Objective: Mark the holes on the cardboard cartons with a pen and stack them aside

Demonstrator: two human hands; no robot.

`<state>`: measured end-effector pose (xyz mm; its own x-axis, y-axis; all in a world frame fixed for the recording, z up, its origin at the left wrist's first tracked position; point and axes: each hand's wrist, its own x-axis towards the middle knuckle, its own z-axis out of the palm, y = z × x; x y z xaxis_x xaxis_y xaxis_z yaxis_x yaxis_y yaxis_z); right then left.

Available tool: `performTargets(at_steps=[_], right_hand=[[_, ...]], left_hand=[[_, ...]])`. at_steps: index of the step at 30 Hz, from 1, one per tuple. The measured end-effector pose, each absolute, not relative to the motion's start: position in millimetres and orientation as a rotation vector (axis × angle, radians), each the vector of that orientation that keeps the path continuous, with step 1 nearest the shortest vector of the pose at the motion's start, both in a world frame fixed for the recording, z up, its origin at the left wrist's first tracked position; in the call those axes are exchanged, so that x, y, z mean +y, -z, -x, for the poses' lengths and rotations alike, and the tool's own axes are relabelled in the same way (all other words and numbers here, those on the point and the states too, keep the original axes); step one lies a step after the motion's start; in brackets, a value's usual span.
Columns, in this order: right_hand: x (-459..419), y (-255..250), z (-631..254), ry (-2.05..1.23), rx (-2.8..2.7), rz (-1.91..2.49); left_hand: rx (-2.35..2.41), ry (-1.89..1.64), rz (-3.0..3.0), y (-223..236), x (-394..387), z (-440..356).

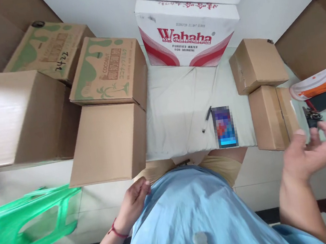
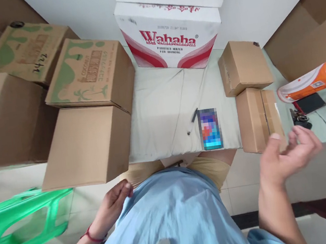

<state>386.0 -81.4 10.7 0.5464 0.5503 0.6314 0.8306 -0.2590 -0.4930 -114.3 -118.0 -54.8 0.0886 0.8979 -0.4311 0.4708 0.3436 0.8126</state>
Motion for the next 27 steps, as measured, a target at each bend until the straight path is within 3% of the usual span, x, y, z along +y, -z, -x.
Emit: performTargets(at_steps=[4,8,16,27], right_hand=[[-63,1,-318,-0.037,-1.441,2.053],[-59,30,-286,-0.325,-1.546,2.310],[-43,45,-281,-0.178,-1.561,2.496],[14,55,-331,-0.054,-1.472,2.420]], left_hand=[[1.792,-0.816,-0.706,54,-146,147],[1.727,-1.163,-0.117,34,-140,158],[1.468,-1.222,-0.040,-12,-107,130],[1.403,-1.383,-0.072,4,-79,119]])
